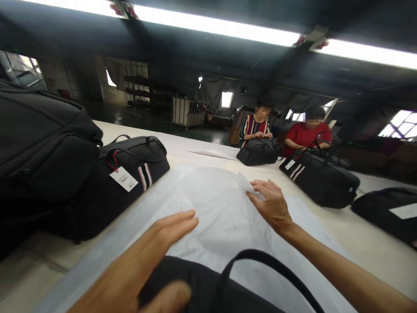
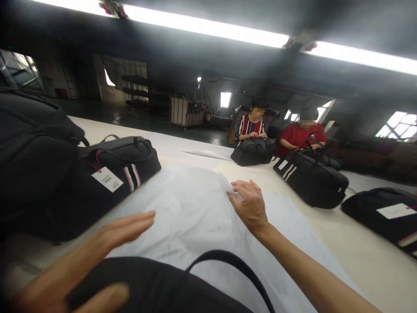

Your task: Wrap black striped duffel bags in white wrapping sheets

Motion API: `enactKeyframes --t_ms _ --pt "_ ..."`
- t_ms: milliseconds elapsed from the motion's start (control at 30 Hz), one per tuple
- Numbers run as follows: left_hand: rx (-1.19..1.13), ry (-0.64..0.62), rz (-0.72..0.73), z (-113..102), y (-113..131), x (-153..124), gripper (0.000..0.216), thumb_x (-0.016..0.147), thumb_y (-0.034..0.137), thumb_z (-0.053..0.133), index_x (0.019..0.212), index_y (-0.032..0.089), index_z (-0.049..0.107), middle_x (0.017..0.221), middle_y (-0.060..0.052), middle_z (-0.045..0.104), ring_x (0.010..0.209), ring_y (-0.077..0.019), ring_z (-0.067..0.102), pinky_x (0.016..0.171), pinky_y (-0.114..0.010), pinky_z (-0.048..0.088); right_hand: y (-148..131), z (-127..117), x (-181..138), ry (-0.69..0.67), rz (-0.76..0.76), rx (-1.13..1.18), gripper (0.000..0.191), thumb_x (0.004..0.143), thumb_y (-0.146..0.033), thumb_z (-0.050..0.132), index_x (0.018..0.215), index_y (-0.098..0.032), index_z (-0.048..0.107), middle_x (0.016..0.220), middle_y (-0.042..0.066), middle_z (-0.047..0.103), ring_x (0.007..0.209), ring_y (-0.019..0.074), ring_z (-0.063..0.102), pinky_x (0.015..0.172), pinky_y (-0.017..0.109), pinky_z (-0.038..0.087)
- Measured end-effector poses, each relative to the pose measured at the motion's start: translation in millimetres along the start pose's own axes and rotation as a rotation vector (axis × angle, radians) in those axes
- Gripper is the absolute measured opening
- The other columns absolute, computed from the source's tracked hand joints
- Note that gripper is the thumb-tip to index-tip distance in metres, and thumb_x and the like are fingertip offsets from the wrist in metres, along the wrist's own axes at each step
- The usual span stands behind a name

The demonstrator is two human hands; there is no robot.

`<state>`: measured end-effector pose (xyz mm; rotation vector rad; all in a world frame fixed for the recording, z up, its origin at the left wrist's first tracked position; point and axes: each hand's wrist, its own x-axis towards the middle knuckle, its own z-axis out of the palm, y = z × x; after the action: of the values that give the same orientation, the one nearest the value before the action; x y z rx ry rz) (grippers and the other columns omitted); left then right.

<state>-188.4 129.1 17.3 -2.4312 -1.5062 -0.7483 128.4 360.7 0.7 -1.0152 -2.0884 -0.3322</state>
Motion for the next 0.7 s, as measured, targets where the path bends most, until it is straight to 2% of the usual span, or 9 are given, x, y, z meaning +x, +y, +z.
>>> enactKeyframes --t_ms 100,233,300,367,400,500,567,633,700 --pt "-0.149 0.081 -0.008 4.3 -4.1 76.2 0.072 0.087 0.025 0.058 0.150 0.024 0.024 0.153 -0.012 0.036 0.138 -0.0277 0.040 0.110 -0.046 0.043 -34.2 -62.5 -0.6 0.058 -0.119 -0.001 0.012 0.091 -0.031 0.056 0.084 -0.024 0.064 0.106 0.005 0.072 0.110 0.0245 0.063 0.111 0.047 0.032" --pt "-0.099 0.081 -0.055 23.5 -17.0 166.5 0.086 0.072 0.009 0.071 0.147 0.016 0.030 0.158 -0.022 0.019 0.146 -0.0357 0.019 0.115 -0.057 0.030 -72.0 -127.5 -5.3 0.105 -0.246 -0.037 0.005 0.089 -0.023 0.058 0.086 -0.024 0.061 0.112 0.005 0.070 0.115 0.0261 0.061 0.112 0.052 0.033" --pt "-0.050 0.077 0.025 23.4 -16.9 190.6 0.069 0.071 0.006 0.070 0.136 0.018 0.047 0.158 -0.019 0.023 0.147 -0.0367 0.017 0.115 -0.061 0.025 -88.6 -154.2 -11.2 0.093 -0.299 -0.054 0.004 0.087 -0.021 0.059 0.088 -0.024 0.061 0.117 0.006 0.068 0.119 0.0274 0.058 0.112 0.055 0.032" --pt "-0.006 0.072 0.133 12.9 -12.5 200.7 0.036 0.076 0.004 0.064 0.109 0.019 0.062 0.153 -0.013 0.037 0.146 -0.0345 0.023 0.115 -0.062 0.022 -104.6 -179.6 -18.5 0.050 -0.355 -0.076 0.004 0.085 -0.020 0.061 0.086 -0.024 0.060 0.123 0.007 0.065 0.125 0.0288 0.055 0.114 0.056 0.030" --pt "0.009 0.072 0.179 4.1 -9.6 201.5 0.026 0.077 0.002 0.059 0.097 0.018 0.063 0.146 -0.011 0.047 0.144 -0.0324 0.027 0.116 -0.061 0.022 -112.2 -192.2 -21.7 0.018 -0.380 -0.088 0.005 0.085 -0.021 0.062 0.083 -0.024 0.059 0.128 0.007 0.063 0.129 0.0297 0.051 0.116 0.057 0.027" --pt "0.073 0.075 0.312 -31.8 -0.9 191.6 0.026 0.077 -0.003 0.050 0.091 0.018 0.059 0.113 -0.008 0.068 0.126 -0.0245 0.053 0.117 -0.054 0.023 -131.0 -227.5 -23.2 -0.141 -0.414 -0.099 0.016 0.081 -0.034 0.070 0.089 -0.024 0.061 0.144 0.007 0.050 0.138 0.0330 0.039 0.118 0.058 0.022" --pt "0.165 0.066 0.412 -60.1 5.6 177.7 0.023 0.078 0.000 0.050 0.092 0.017 0.056 0.089 -0.004 0.069 0.098 -0.0198 0.065 0.116 -0.049 0.026 -137.8 -245.3 -14.4 -0.268 -0.388 -0.063 0.053 0.074 -0.049 0.076 0.117 -0.024 0.059 0.151 0.011 0.042 0.142 0.0342 0.033 0.118 0.057 0.021" --pt "0.274 0.041 0.496 -88.5 14.2 159.6 0.015 0.085 0.005 0.049 0.091 0.017 0.054 0.076 -0.001 0.064 0.075 -0.0166 0.064 0.108 -0.043 0.037 -139.2 -255.5 0.7 -0.413 -0.325 -0.026 0.092 0.067 -0.057 0.079 0.143 -0.021 0.042 0.151 0.015 0.040 0.144 0.0340 0.028 0.119 0.055 0.019" --pt "0.360 0.015 0.543 -113.9 24.4 138.3 0.013 0.091 0.007 0.044 0.090 0.018 0.052 0.073 0.000 0.062 0.066 -0.0159 0.060 0.087 -0.034 0.048 -136.3 -258.8 16.3 -0.611 -0.263 -0.018 0.101 0.063 -0.056 0.082 0.148 -0.022 0.038 0.146 0.014 0.048 0.143 0.0332 0.031 0.119 0.053 0.014"
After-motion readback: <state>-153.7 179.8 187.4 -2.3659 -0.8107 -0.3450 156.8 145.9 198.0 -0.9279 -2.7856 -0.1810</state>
